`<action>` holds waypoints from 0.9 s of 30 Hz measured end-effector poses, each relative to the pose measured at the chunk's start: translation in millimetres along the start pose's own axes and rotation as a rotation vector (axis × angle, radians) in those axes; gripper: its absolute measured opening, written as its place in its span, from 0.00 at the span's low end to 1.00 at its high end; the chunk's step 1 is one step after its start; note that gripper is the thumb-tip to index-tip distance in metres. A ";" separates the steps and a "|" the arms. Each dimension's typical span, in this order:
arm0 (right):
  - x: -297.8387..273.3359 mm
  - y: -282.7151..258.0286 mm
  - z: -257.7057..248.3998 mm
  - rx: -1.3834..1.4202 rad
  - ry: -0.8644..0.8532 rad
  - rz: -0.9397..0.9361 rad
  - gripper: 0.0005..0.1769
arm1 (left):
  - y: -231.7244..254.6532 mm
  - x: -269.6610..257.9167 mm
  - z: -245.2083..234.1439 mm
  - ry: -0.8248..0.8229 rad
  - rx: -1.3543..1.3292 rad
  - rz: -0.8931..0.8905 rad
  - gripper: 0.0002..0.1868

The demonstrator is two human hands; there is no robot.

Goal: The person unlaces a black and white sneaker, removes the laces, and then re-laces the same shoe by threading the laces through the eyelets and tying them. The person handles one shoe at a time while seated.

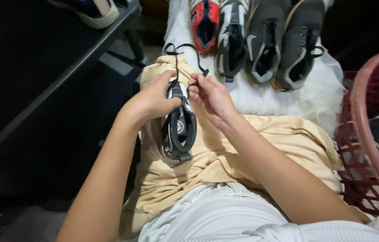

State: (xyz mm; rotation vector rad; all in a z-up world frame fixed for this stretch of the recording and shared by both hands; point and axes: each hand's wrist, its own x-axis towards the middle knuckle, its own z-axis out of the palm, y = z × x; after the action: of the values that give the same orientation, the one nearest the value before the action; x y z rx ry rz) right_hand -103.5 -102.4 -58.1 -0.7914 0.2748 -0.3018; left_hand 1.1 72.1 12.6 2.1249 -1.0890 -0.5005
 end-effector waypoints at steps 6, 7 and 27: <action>-38.5 -54.5 11.6 -0.196 -0.019 -0.026 0.13 | 23.4 0.6 12.9 0.227 0.172 0.177 0.10; -44.9 -59.8 13.5 -0.204 -0.030 -0.025 0.13 | 28.3 1.2 13.3 0.200 0.158 0.186 0.10; -62.8 -11.2 4.7 -0.046 0.168 -0.036 0.07 | 39.9 27.0 17.6 -0.109 0.172 0.009 0.12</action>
State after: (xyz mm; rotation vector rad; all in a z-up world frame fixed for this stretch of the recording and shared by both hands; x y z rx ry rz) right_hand -161.5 -83.9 -38.8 -0.8182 0.4273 -0.3979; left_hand -16.1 26.5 28.6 2.2620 -1.2411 -0.5410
